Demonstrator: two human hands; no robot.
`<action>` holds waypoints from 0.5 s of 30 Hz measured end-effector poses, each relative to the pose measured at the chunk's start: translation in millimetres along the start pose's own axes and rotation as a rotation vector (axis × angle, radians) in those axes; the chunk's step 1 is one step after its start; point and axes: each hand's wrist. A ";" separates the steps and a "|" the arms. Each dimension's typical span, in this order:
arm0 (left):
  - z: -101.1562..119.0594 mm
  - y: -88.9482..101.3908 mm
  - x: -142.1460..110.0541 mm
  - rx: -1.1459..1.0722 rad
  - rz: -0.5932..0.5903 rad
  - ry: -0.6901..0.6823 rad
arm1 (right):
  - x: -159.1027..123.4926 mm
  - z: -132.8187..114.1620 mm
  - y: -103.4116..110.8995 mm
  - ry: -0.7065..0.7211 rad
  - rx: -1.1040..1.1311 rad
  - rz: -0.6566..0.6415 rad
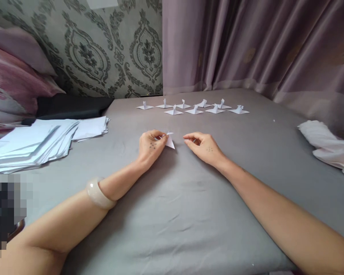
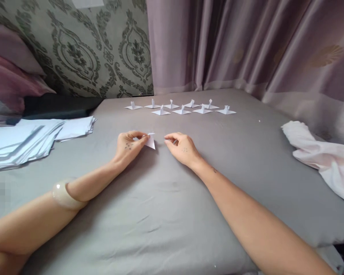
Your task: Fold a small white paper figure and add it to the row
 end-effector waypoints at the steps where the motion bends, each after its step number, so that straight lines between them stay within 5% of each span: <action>1: -3.7 0.3 4.0 0.029 0.025 0.025 | 0.3 1.6 -0.3 -0.025 0.005 0.011; 15: -12.5 8.0 10.0 0.338 -0.003 0.168 | -5.5 0.3 2.0 -0.056 0.004 -0.023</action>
Point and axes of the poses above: each hand's wrist, its own x-axis towards the middle knuckle, its own y-axis out of the back of the hand, z = x × y, and after that the axes turned 4 degrees about x, right-handed
